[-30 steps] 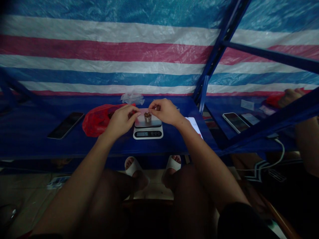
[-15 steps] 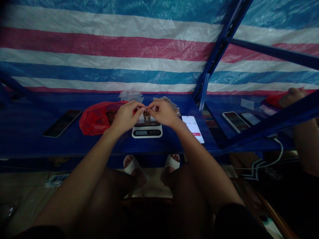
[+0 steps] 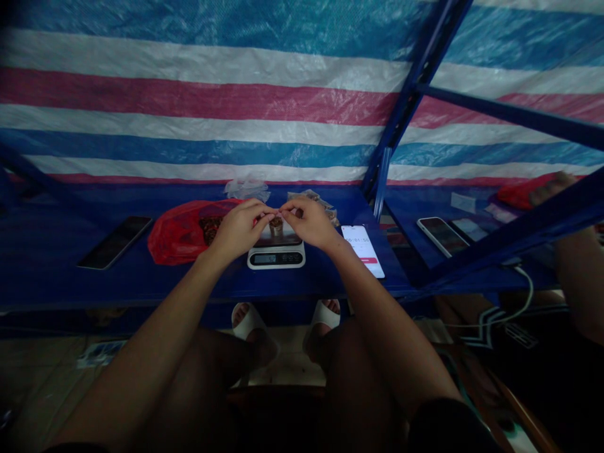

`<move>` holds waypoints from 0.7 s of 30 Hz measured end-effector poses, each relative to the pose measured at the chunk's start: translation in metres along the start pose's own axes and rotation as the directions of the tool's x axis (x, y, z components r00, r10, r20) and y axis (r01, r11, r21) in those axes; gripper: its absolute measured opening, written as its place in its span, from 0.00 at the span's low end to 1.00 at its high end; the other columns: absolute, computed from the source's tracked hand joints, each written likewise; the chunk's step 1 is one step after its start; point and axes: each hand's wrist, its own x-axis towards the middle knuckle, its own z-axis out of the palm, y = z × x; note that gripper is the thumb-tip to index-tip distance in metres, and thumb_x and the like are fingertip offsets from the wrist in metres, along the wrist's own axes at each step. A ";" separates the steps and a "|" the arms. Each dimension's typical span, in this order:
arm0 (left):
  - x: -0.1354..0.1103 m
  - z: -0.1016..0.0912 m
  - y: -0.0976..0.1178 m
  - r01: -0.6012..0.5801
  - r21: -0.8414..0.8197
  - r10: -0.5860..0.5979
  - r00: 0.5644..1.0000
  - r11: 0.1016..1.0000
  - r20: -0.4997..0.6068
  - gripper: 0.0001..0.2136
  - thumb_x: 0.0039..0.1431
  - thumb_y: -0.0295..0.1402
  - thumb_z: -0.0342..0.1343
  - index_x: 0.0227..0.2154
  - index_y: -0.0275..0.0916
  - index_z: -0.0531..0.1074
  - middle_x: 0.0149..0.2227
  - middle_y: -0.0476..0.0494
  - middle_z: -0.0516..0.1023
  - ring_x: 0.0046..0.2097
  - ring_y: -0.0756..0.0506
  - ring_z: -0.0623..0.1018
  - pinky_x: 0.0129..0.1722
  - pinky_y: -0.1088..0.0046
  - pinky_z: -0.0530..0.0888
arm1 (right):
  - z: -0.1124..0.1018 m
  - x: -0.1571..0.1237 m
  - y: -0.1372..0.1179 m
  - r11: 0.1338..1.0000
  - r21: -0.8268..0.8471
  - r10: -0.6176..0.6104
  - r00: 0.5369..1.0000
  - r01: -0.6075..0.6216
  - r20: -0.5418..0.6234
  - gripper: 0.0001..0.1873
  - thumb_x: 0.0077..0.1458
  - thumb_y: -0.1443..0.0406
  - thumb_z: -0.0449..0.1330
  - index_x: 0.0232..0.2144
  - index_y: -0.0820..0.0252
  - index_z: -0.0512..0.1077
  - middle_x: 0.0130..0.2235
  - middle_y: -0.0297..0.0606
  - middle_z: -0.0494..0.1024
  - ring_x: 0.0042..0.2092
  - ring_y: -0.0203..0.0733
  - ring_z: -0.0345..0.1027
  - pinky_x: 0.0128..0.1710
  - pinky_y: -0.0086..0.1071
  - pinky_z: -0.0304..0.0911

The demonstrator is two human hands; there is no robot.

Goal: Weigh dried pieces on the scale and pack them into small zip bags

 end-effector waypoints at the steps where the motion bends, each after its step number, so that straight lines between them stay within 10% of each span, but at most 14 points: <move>1: 0.000 0.000 0.000 0.001 0.007 -0.001 1.000 1.000 -0.003 0.12 0.77 0.35 0.55 0.47 0.42 0.85 0.49 0.39 0.85 0.52 0.39 0.83 0.56 0.59 0.78 | 0.000 0.000 0.000 1.000 0.000 0.005 1.000 -0.005 -0.001 0.10 0.67 0.61 0.63 0.40 0.55 0.85 0.42 0.40 0.87 0.46 0.49 0.77 0.48 0.42 0.67; 16: -0.024 -0.041 -0.003 0.102 0.043 -0.092 0.979 0.994 -0.182 0.14 0.74 0.29 0.51 0.48 0.41 0.83 0.50 0.41 0.86 0.54 0.39 0.83 0.59 0.58 0.79 | 0.004 -0.019 0.006 0.986 0.136 0.124 0.978 -0.101 -0.171 0.11 0.65 0.60 0.63 0.44 0.56 0.84 0.49 0.43 0.88 0.47 0.51 0.78 0.53 0.48 0.72; 21: -0.048 -0.059 -0.030 0.253 0.143 -0.245 0.967 0.957 -0.073 0.14 0.67 0.27 0.52 0.44 0.40 0.83 0.49 0.39 0.87 0.50 0.38 0.84 0.56 0.59 0.80 | 0.007 -0.025 0.014 0.979 0.170 0.153 0.962 -0.115 -0.226 0.12 0.63 0.58 0.64 0.43 0.57 0.84 0.47 0.43 0.89 0.45 0.49 0.79 0.51 0.45 0.73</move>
